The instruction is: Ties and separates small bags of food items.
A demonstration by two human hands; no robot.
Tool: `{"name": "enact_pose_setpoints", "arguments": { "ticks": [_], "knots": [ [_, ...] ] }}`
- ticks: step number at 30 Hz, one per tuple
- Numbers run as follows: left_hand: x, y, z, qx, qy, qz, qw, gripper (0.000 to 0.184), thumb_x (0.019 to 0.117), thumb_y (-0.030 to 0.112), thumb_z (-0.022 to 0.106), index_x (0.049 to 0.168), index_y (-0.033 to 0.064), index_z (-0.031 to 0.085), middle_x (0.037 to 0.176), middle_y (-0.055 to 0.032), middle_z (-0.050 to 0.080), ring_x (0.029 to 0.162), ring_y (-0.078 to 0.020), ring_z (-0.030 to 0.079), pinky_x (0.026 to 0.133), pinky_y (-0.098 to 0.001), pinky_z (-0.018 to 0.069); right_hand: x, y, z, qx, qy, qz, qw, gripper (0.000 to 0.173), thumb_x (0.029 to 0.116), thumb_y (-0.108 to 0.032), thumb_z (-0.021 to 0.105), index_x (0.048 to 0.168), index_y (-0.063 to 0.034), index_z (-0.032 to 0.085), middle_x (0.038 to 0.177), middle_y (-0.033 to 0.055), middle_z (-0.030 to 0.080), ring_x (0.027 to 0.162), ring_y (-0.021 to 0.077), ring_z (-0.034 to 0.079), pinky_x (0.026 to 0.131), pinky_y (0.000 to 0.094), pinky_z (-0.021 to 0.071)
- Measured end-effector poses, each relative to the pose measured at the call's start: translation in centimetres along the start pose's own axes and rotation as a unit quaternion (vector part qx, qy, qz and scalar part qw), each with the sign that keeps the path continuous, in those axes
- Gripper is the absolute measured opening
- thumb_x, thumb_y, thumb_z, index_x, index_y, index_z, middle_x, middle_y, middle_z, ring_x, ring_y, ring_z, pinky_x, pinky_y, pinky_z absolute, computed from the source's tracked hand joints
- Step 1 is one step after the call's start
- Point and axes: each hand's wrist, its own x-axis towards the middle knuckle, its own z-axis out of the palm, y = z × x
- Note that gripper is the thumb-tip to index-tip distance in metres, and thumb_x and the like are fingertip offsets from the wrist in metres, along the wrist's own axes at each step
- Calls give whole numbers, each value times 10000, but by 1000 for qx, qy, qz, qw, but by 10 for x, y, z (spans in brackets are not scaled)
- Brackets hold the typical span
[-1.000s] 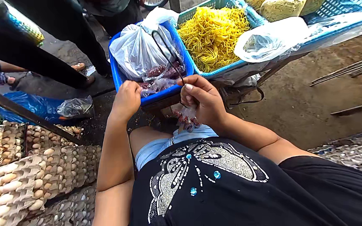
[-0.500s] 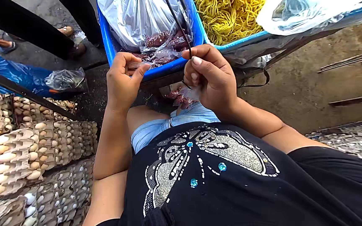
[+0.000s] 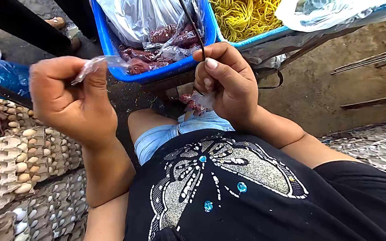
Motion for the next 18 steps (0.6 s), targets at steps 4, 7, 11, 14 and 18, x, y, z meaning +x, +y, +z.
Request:
{"name": "enact_pose_setpoints", "arguments": {
  "ticks": [4, 7, 11, 14, 18],
  "knots": [
    [-9, 11, 1, -14, -88, -77, 993, 109, 1018, 120, 630, 1119, 83, 608, 1007, 104, 675, 820, 34, 636, 695, -177, 558, 0, 3, 1, -6, -15, 3, 1000, 216, 1043, -52, 433, 1126, -50, 633, 761, -57, 564, 638, 33, 501, 598, 207, 447],
    [-25, 10, 17, -51, -105, -140, 983, 129, 959, 77, 699, 1068, 47, 636, 943, 76, 681, 767, 28, 627, 664, -160, 544, -1, 8, 4, -6, -9, 12, 1000, 218, 1041, -42, 433, 1122, -45, 635, 762, -57, 571, 632, 25, 501, 591, 198, 447],
    [-42, 9, 32, -103, -129, -198, 966, 171, 898, 80, 771, 986, 92, 625, 858, 102, 652, 705, 40, 602, 633, -138, 527, -2, 13, 6, -13, -5, 35, 999, 217, 1032, -37, 433, 1125, -44, 629, 770, -65, 581, 632, 8, 499, 576, 177, 436],
    [-49, 11, 41, -155, -169, -251, 941, 143, 914, 47, 747, 1030, 86, 673, 895, 60, 706, 689, -18, 661, 611, -183, 584, -1, 16, 9, -22, 1, 55, 998, 218, 1033, -35, 433, 1121, -34, 632, 809, -58, 597, 644, 0, 501, 577, 164, 430],
    [-52, 15, 52, -187, -164, -294, 923, 146, 925, 13, 722, 1061, 63, 702, 907, 40, 739, 725, -64, 713, 679, -247, 636, -3, 16, 13, -28, -3, 45, 999, 194, 1026, -10, 444, 1087, -24, 628, 953, -36, 650, 702, -27, 526, 614, 141, 444]
  ]
}}
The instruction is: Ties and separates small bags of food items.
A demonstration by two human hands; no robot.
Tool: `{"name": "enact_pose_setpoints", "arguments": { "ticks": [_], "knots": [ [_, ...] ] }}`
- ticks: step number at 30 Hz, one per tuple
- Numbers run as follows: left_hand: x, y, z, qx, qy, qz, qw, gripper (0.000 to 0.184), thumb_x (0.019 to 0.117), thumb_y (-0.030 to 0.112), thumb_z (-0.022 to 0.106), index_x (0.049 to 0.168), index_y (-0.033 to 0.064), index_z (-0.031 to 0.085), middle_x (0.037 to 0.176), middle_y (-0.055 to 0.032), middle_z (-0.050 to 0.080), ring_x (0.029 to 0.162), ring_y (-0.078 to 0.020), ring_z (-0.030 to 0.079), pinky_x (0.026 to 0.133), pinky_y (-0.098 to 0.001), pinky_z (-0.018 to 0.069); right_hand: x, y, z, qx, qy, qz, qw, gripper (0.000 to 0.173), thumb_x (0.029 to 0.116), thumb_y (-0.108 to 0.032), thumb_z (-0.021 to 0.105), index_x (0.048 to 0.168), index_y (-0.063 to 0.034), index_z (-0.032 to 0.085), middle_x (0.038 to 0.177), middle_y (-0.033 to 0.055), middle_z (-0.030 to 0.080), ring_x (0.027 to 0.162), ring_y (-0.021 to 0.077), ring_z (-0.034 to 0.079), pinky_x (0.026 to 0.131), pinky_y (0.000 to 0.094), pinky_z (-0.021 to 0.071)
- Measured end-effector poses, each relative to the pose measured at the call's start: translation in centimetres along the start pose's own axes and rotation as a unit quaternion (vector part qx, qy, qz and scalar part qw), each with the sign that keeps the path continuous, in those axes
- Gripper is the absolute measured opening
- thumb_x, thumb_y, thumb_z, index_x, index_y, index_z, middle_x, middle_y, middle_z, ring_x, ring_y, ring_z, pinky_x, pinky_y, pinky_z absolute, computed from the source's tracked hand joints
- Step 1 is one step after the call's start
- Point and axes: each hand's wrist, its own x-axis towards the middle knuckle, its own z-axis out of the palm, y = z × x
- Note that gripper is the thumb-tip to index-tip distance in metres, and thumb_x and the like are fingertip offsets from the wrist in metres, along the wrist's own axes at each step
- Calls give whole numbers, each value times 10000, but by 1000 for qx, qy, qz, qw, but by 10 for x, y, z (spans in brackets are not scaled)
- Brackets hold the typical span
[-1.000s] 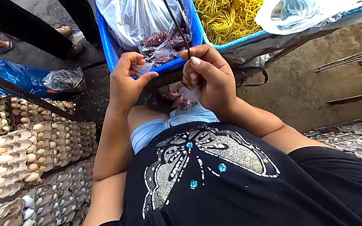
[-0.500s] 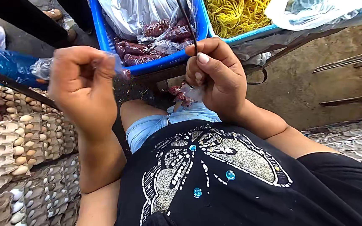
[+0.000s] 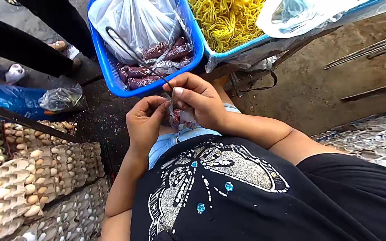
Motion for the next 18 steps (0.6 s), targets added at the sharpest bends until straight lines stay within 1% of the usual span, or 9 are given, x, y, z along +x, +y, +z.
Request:
{"name": "enact_pose_setpoints", "arguments": {
  "ticks": [2, 5, 7, 8, 10, 11, 13, 15, 18],
  "knots": [
    [0, 2, 4, -12, -3, 3, 1000, 145, 939, 11, 702, 1074, 64, 701, 911, 45, 746, 744, -69, 723, 705, -258, 642, -1, -1, 0, -20, -7, -19, 1000, 195, 1021, 2, 448, 1096, -6, 627, 1002, -19, 651, 750, -26, 543, 660, 144, 464],
    [-2, 3, 8, 0, -26, 22, 999, 143, 968, 29, 669, 1108, 51, 685, 937, 45, 740, 779, -67, 726, 742, -266, 643, -2, -2, -1, -35, 4, -32, 999, 192, 1022, 4, 455, 1105, 6, 628, 1010, -15, 652, 771, -24, 556, 681, 144, 477],
    [-5, 0, 12, 48, -36, 56, 997, 152, 984, 52, 654, 1134, 29, 669, 965, 31, 729, 813, -46, 714, 766, -250, 632, -2, -3, -2, -42, 9, -33, 999, 198, 1021, 3, 451, 1108, 11, 630, 1004, -12, 649, 760, -21, 551, 674, 143, 474],
    [-5, -3, 13, 85, -33, 91, 992, 157, 980, 44, 653, 1131, 7, 668, 981, 8, 717, 835, -36, 700, 777, -233, 618, -2, -3, -2, -46, 11, -30, 998, 200, 1023, 0, 450, 1110, 11, 631, 1009, -10, 651, 754, -23, 548, 669, 140, 473],
    [-4, -11, 18, 167, -19, 185, 968, 122, 966, 19, 653, 1073, -34, 680, 980, -69, 698, 879, -62, 678, 808, -220, 585, -3, -4, -3, -47, 16, -18, 999, 205, 1024, -8, 449, 1111, 4, 634, 1007, -12, 647, 745, -21, 539, 663, 141, 463],
    [-3, -14, 20, 206, -11, 235, 950, 99, 966, 16, 645, 1032, -39, 693, 961, -105, 690, 895, -99, 670, 825, -229, 569, -3, -5, -4, -47, 20, -8, 999, 207, 1025, -17, 450, 1114, -5, 637, 991, -20, 645, 738, -18, 538, 661, 144, 461],
    [-2, -17, 21, 257, -11, 316, 913, 99, 970, 18, 625, 984, -29, 710, 926, -155, 687, 889, -188, 684, 825, -290, 581, -1, -7, -6, -40, 42, 24, 998, 206, 1029, -43, 458, 1105, -24, 648, 903, -40, 628, 705, -6, 531, 638, 150, 449],
    [-2, -14, 21, 290, -31, 356, 888, 120, 965, 21, 597, 971, -16, 712, 899, -163, 684, 862, -219, 686, 800, -312, 583, 1, -8, -6, -9, 78, 59, 995, 206, 1025, -55, 466, 1069, -50, 667, 810, -55, 605, 658, -2, 508, 602, 146, 426],
    [-2, -9, 22, 319, -84, 384, 862, 127, 949, 23, 598, 951, -7, 722, 855, -160, 680, 803, -237, 684, 731, -327, 580, 2, -9, -4, 38, 110, 80, 990, 221, 1026, -52, 457, 1048, -58, 677, 741, -60, 570, 612, 2, 482, 573, 142, 406]
  ]
}}
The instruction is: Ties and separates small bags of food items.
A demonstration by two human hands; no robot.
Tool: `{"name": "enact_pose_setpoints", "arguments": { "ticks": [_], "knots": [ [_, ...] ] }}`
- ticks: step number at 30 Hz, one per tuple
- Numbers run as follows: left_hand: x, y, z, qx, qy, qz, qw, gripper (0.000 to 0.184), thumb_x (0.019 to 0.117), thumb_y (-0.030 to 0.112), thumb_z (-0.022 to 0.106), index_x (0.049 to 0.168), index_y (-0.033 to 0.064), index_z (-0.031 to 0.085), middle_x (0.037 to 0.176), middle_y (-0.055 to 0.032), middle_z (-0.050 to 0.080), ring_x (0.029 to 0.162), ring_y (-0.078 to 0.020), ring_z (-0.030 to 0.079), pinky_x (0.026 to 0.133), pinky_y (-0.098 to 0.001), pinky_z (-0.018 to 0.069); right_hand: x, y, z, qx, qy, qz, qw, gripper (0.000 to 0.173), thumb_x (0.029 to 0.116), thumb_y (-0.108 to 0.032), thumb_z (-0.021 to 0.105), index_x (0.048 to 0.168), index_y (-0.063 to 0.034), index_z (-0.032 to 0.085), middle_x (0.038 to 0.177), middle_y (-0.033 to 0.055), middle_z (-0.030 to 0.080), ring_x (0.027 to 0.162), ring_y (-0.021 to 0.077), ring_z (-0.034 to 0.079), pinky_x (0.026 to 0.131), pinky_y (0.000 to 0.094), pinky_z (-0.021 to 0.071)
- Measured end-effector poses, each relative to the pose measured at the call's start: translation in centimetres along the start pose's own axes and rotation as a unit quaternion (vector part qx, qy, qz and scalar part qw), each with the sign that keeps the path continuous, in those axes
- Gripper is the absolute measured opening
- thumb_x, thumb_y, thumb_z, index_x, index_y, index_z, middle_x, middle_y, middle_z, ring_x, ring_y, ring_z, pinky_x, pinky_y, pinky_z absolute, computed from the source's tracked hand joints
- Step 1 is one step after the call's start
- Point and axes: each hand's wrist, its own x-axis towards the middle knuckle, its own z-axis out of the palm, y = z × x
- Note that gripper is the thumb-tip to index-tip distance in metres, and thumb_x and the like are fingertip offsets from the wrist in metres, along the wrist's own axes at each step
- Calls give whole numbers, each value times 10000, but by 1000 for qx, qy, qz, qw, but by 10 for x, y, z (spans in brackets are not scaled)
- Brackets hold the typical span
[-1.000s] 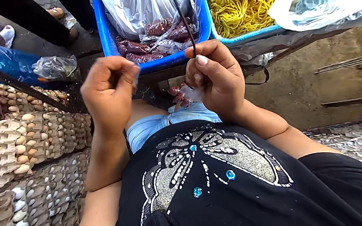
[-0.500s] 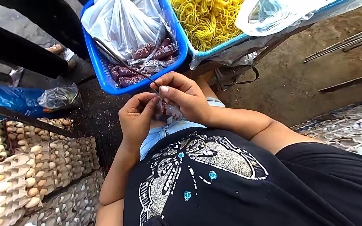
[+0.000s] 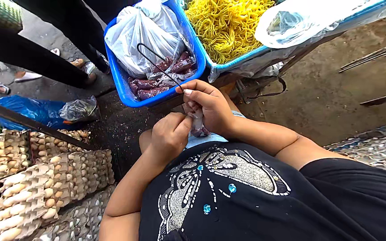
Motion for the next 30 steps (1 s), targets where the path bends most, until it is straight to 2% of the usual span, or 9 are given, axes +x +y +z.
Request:
{"name": "enact_pose_setpoints", "arguments": {
  "ticks": [2, 6, 9, 12, 14, 18, 20, 24, 30],
  "knots": [
    [-1, 0, 4, -21, -22, 25, 999, 122, 951, 26, 602, 922, 7, 718, 832, -143, 671, 767, -224, 673, 683, -311, 571, 0, 1, 3, 16, 0, 4, 1000, 216, 1035, -53, 455, 1048, -63, 670, 716, -66, 555, 595, 0, 470, 560, 140, 395],
    [-6, -16, -4, -39, 25, -29, 999, 134, 1007, 113, 624, 1010, 10, 711, 918, -132, 725, 855, -190, 713, 775, -315, 598, 1, -1, 0, 21, -48, -37, 998, 212, 1047, -78, 441, 1082, -89, 649, 771, -57, 576, 633, 8, 496, 598, 157, 434],
    [-11, -43, -24, 43, 101, -238, 965, 365, 1013, 265, 658, 1171, -60, 603, 975, -148, 665, 805, -147, 649, 722, -290, 567, 3, -4, -6, 24, -84, -88, 992, 207, 1044, -71, 445, 1107, -91, 641, 809, -61, 610, 654, 5, 518, 608, 166, 451],
    [-4, -83, -36, 148, 96, -482, 858, 690, 935, 431, 720, 1316, -94, 485, 1152, -278, 585, 954, -349, 613, 833, -492, 523, -1, -4, -5, 19, -93, -79, 992, 204, 1043, -79, 456, 1100, -105, 650, 803, -55, 599, 639, 8, 504, 592, 167, 440],
    [-3, -105, -37, 162, 68, -563, 807, 687, 921, 430, 743, 1316, -85, 519, 1263, -323, 561, 1103, -435, 607, 954, -575, 495, -3, -1, -3, 14, -98, -73, 992, 206, 1039, -92, 462, 1095, -106, 660, 771, -44, 577, 615, 15, 488, 570, 166, 428],
    [-16, -126, -27, 158, 79, -498, 849, 229, 998, 137, 616, 1126, -47, 661, 1137, -243, 615, 970, -313, 628, 873, -431, 522, -3, -1, -4, 15, -94, -76, 993, 217, 1034, -82, 462, 1095, -105, 669, 797, -39, 611, 610, 3, 488, 559, 156, 421],
    [-17, -116, -26, 113, 95, -450, 881, 187, 1013, 82, 573, 1122, -46, 656, 1092, -212, 662, 926, -251, 658, 847, -385, 546, -3, -1, -6, 18, -91, -79, 993, 217, 1037, -75, 455, 1095, -109, 662, 796, -54, 610, 625, 2, 499, 574, 162, 428],
    [-13, -73, -33, 41, 104, -370, 922, 175, 1039, 122, 583, 1117, -19, 652, 1011, -131, 673, 838, -123, 653, 782, -279, 559, -2, -1, -5, 17, -90, -78, 993, 223, 1030, -63, 454, 1090, -102, 666, 767, -65, 590, 626, 6, 500, 581, 167, 430],
    [1, -7, -34, -144, 103, -295, 939, 130, 1011, 85, 625, 1116, 10, 641, 997, -3, 687, 847, -30, 668, 780, -222, 589, -2, 1, 4, -2, -114, -78, 990, 215, 1032, -51, 445, 1087, -73, 651, 786, -55, 585, 620, 0, 497, 572, 153, 434]
  ]
}}
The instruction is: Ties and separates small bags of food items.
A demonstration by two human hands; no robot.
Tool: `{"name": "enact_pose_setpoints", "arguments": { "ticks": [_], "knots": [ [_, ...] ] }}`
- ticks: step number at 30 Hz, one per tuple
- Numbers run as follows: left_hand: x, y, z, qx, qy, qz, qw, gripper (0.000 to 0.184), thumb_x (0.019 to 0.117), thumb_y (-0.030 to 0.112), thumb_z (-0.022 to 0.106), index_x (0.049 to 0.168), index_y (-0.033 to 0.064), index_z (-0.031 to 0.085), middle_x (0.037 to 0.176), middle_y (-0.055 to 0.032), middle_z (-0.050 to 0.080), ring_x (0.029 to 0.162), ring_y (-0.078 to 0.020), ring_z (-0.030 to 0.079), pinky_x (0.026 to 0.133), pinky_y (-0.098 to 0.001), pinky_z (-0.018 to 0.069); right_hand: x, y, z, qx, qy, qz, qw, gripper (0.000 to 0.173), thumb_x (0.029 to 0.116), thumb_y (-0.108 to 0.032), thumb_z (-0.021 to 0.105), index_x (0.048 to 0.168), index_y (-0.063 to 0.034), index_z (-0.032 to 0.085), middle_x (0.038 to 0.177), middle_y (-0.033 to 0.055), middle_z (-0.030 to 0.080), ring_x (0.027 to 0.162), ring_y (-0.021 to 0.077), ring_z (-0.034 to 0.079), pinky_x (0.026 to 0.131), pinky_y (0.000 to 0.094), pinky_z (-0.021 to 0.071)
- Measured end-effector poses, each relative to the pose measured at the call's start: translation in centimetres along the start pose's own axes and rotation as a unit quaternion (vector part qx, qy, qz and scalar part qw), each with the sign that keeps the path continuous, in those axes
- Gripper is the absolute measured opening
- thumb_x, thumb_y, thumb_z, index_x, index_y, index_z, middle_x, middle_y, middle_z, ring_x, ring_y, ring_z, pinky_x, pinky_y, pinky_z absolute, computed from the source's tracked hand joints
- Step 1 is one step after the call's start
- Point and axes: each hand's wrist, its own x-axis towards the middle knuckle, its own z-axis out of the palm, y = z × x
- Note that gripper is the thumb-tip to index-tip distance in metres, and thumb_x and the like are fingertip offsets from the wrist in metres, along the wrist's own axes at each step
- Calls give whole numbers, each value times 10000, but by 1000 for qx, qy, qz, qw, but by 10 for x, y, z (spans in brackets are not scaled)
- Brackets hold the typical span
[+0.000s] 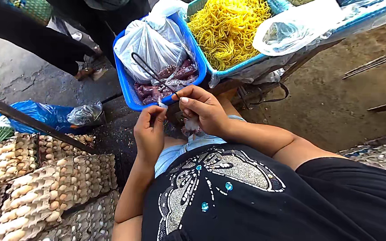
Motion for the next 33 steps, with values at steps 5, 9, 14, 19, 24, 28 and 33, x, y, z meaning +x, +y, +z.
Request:
{"name": "enact_pose_setpoints", "arguments": {
  "ticks": [5, 9, 14, 19, 24, 28, 33],
  "knots": [
    [-7, 9, 15, -68, -38, 13, 997, 123, 999, 60, 637, 1119, 35, 642, 1024, 9, 695, 888, -46, 685, 819, -244, 604, 0, -1, 2, -11, 5, -6, 1000, 198, 1031, -25, 448, 1101, -48, 632, 884, -50, 625, 685, -8, 530, 633, 152, 463],
    [-7, 4, 23, -14, -44, 78, 996, 119, 1002, 21, 610, 1112, -5, 648, 1050, -46, 675, 944, -62, 670, 861, -241, 587, -4, -4, 0, -40, 2, -12, 999, 214, 1038, -30, 434, 1084, -53, 641, 925, -27, 632, 680, -9, 520, 618, 143, 458],
    [-4, 2, 30, 139, -50, 185, 971, 156, 1001, 24, 562, 1040, -23, 705, 907, -119, 616, 855, -156, 626, 790, -247, 547, -3, -8, -4, -55, 17, 2, 998, 219, 1034, -43, 442, 1099, -53, 651, 864, -35, 619, 674, 0, 525, 619, 146, 461],
    [-5, 10, 32, 187, -107, 273, 938, 144, 943, 10, 566, 934, 24, 709, 812, -132, 623, 776, -244, 643, 713, -342, 559, -3, -17, -4, -12, 71, 98, 993, 232, 1064, -127, 433, 1087, -107, 664, 702, -44, 533, 577, 18, 472, 548, 152, 416],
    [-8, 12, 41, 62, -129, 290, 946, 142, 1004, 60, 566, 961, 26, 697, 835, -116, 647, 793, -197, 653, 740, -299, 568, -7, -26, -9, 25, 24, 38, 999, 242, 1058, -149, 415, 1089, -133, 654, 677, -54, 518, 577, 35, 495, 574, 192, 464],
    [11, 2, 25, -22, -65, 228, 971, 167, 1062, 199, 567, 1151, 74, 633, 997, -40, 677, 917, -80, 667, 841, -255, 576, -12, -57, -25, -6, -41, -127, 991, 197, 1056, -202, 479, 1110, -179, 667, 737, -85, 567, 640, 29, 534, 630, 215, 494],
    [68, -42, 19, 188, -105, 44, 976, 306, 952, 157, 690, 1211, -5, 689, 1142, -217, 644, 924, -279, 658, 798, -399, 568, -13, -72, -33, 13, -13, -213, 977, 154, 1037, -179, 513, 1080, -145, 657, 717, -61, 551, 633, 61, 539, 631, 245, 502]
  ]
}}
